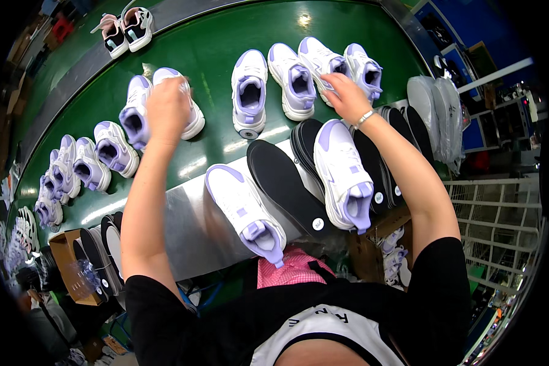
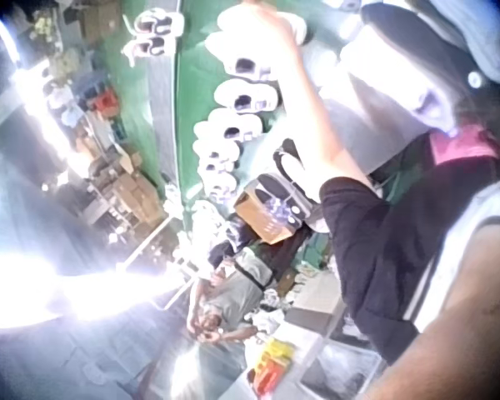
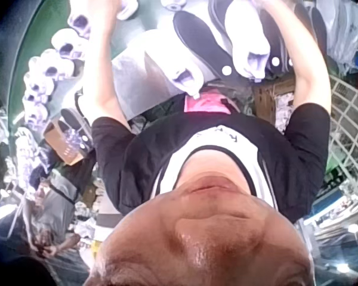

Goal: The person takes shoes out of a cardboard box and places them in rows on a conveyor belt, occasionally handling insoles and plastic packaging.

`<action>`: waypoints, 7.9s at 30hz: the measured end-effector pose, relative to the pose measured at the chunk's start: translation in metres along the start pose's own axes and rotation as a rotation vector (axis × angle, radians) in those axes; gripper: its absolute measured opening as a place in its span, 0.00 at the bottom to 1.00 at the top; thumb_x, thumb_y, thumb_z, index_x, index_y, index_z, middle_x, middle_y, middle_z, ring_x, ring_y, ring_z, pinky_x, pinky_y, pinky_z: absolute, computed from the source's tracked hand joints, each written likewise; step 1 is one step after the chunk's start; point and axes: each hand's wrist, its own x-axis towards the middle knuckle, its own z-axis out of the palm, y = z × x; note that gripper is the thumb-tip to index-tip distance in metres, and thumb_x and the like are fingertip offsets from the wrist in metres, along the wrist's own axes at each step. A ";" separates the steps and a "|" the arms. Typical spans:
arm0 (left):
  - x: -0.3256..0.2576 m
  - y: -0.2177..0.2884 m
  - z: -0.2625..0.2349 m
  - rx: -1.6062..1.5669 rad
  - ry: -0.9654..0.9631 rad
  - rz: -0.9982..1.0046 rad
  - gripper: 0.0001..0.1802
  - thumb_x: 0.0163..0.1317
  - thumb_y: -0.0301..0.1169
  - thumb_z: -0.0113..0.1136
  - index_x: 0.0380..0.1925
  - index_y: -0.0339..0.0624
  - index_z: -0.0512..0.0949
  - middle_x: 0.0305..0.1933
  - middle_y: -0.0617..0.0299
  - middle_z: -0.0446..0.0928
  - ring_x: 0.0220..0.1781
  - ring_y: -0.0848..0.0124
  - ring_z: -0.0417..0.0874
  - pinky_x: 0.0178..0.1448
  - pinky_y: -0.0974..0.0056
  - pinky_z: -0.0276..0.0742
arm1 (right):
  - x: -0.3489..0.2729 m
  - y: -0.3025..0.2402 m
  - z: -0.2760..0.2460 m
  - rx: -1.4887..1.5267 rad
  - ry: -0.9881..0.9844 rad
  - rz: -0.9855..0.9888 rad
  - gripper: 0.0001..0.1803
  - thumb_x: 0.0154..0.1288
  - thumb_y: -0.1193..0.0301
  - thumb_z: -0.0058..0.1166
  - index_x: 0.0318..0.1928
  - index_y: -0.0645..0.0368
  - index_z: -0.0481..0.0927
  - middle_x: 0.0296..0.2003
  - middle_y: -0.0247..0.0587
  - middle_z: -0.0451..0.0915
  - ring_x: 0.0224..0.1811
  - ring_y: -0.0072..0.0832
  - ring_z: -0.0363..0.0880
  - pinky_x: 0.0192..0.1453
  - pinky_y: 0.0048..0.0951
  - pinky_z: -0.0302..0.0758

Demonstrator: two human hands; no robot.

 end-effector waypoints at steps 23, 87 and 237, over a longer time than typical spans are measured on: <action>0.111 0.037 0.120 -0.796 -0.647 -0.182 0.14 0.53 0.36 0.52 0.32 0.36 0.76 0.25 0.62 0.74 0.24 0.76 0.70 0.30 0.70 0.69 | 0.117 0.043 0.063 0.398 -0.315 0.493 0.14 0.54 0.65 0.48 0.34 0.63 0.77 0.27 0.39 0.77 0.29 0.25 0.72 0.37 0.26 0.68; 0.142 0.123 0.155 -0.584 -0.116 0.104 0.12 0.49 0.35 0.52 0.30 0.38 0.76 0.31 0.49 0.76 0.34 0.65 0.78 0.41 0.65 0.70 | 0.056 0.111 0.003 0.354 0.023 0.282 0.16 0.55 0.64 0.45 0.41 0.60 0.74 0.35 0.45 0.76 0.37 0.27 0.74 0.42 0.26 0.69; -0.146 0.036 -0.154 -0.039 -0.565 0.554 0.09 0.45 0.26 0.49 0.29 0.41 0.73 0.53 0.55 0.61 0.54 0.62 0.64 0.49 0.65 0.69 | -0.156 -0.316 0.076 1.919 -0.336 1.230 0.11 0.55 0.71 0.47 0.37 0.63 0.68 0.33 0.40 0.71 0.34 0.28 0.71 0.36 0.30 0.72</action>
